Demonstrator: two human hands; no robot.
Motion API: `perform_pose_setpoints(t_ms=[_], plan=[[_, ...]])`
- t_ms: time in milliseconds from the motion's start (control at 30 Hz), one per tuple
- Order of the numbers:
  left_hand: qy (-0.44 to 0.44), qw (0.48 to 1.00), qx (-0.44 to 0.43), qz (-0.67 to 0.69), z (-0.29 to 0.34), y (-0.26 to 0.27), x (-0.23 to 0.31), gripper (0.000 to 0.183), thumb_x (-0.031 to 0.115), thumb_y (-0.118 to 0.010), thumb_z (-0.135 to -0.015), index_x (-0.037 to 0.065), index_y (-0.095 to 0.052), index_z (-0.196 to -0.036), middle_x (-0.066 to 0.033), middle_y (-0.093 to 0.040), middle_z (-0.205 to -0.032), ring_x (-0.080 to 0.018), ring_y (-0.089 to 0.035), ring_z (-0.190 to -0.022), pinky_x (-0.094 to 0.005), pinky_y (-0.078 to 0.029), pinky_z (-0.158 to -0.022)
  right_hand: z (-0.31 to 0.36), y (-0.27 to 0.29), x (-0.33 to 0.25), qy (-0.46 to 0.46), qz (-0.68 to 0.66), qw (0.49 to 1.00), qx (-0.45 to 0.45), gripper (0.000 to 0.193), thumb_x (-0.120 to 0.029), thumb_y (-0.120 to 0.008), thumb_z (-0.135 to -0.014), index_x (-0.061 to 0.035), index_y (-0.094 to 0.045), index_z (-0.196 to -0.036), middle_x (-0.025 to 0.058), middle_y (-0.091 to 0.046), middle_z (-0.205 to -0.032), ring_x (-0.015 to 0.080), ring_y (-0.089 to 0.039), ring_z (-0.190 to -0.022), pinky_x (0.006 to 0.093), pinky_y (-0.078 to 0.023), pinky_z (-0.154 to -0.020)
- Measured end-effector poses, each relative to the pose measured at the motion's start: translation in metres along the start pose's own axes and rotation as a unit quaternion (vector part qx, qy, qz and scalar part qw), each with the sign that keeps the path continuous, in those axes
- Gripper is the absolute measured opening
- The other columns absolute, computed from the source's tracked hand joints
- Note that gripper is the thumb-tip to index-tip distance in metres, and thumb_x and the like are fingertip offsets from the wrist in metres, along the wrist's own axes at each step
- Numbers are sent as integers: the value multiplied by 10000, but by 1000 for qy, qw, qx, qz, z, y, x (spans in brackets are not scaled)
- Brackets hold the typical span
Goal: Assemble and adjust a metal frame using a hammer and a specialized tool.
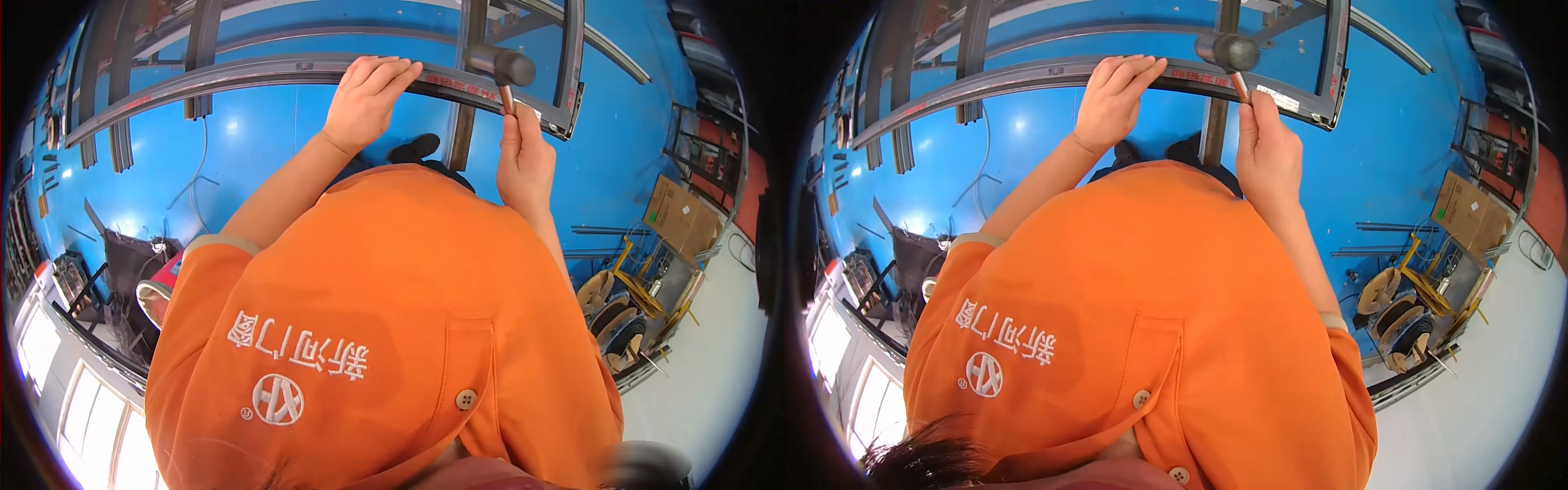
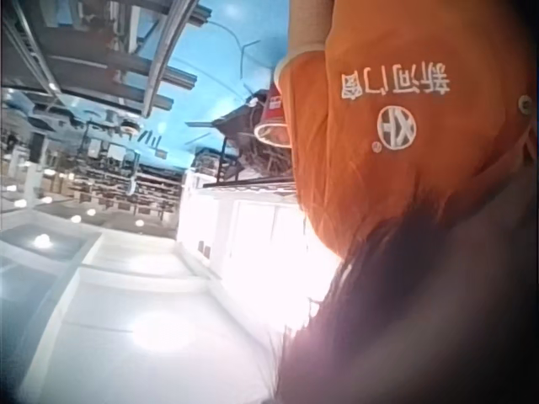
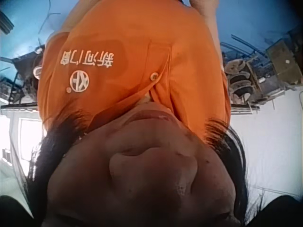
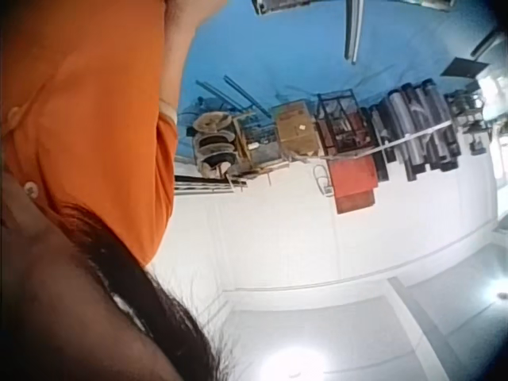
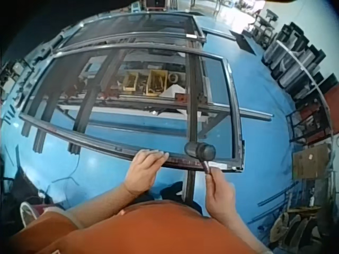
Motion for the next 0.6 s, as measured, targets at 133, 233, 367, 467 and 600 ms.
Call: perform_pose_setpoints(t_ms=[133,233,367,467,600], plan=[[-2,1000,4,-3,3,12,-8,404,86,-609,-900,130,-672,-1296,16,-637,-1273,-186,-580,-1139,-343,-444,-1047,-6,-6,0,4,35,999,-20,217,-275,-511,-1073,-90,-589,-1157,165,-701,-776,391,-627,-637,481,-479,-615],[49,997,7,-56,27,43,-62,422,31,-658,-856,115,-673,-1270,-9,-638,-1280,-221,-618,-1118,-355,-484,-986,-12,-16,3,-13,93,994,-60,230,-288,-497,-1080,-90,-586,-1155,166,-701,-778,395,-629,-642,487,-480,-623],[91,976,82,-180,80,105,-144,365,91,-718,-910,170,-694,-1266,17,-649,-1238,-202,-606,-1135,-328,-500,-1011,-3,-17,-19,-19,-28,998,-46,231,-282,-501,-1081,-89,-589,-1172,162,-697,-773,398,-615,-634,477,-476,-613],[92,978,84,-168,86,107,-149,355,107,-726,-914,182,-703,-1260,28,-647,-1238,-195,-601,-1138,-321,-490,-1032,-3,-42,-23,-8,16,998,-64,232,-274,-499,-1081,-88,-595,-1183,159,-691,-767,392,-604,-629,470,-473,-609],[89,980,95,-154,78,104,-157,338,120,-736,-914,192,-716,-1244,42,-646,-1236,-189,-595,-1138,-312,-481,-1050,-10,-47,-46,21,32,998,-57,232,-261,-496,-1082,-89,-601,-1196,157,-687,-764,386,-593,-627,465,-470,-606]])
Point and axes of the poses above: each hand's wrist, its own z-axis away from the middle knuckle, its own y-axis out of the back of the hand, x = y × z, the point moved 7 cm from there along -z, towards the middle knuckle
